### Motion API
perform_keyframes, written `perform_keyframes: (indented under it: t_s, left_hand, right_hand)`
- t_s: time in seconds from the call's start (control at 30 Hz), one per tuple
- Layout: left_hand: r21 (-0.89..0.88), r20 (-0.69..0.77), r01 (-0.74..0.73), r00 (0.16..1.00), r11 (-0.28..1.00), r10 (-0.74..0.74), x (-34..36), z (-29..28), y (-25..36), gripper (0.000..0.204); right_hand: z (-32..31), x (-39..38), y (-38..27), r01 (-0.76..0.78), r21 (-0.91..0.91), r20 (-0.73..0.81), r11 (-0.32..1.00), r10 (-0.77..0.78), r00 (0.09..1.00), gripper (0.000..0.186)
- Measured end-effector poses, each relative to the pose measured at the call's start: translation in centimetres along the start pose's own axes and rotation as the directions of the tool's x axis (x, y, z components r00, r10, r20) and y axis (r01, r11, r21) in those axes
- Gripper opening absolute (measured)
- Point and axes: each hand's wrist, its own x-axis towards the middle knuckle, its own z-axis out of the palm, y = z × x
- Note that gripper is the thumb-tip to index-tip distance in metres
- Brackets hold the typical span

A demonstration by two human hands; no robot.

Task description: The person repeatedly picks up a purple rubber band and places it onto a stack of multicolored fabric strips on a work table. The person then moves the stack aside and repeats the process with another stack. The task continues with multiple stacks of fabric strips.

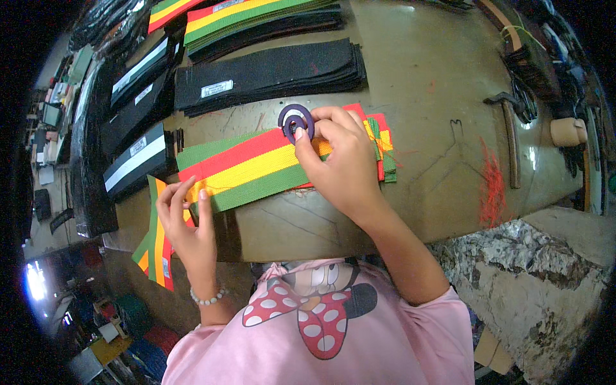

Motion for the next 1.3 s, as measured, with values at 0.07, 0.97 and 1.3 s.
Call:
perform_keyframes:
  t_s: [0.07,0.97,1.3]
  left_hand:
    - [-0.087,0.039,0.139,0.99,0.986,-0.136,-0.3,-0.3,-0.8,0.019]
    - [-0.123,0.104,0.019,0.995,0.992,-0.006,1.2,0.6,-1.6,0.007]
    - [-0.236,0.12,0.039,0.993,0.971,-0.01,1.4,0.3,-2.7,0.008]
  right_hand:
    - [-0.2,0.0,0.0,-0.012,0.021,-0.01,1.0,0.012,1.0,0.018]
    - [-13.5,-3.6,9.5,-0.368,-0.485,-0.36,0.793,0.202,0.911,0.031]
    - [-4.6,-1.1,-2.0,-0.154,0.07,-0.209,0.986,0.165,0.964,0.021]
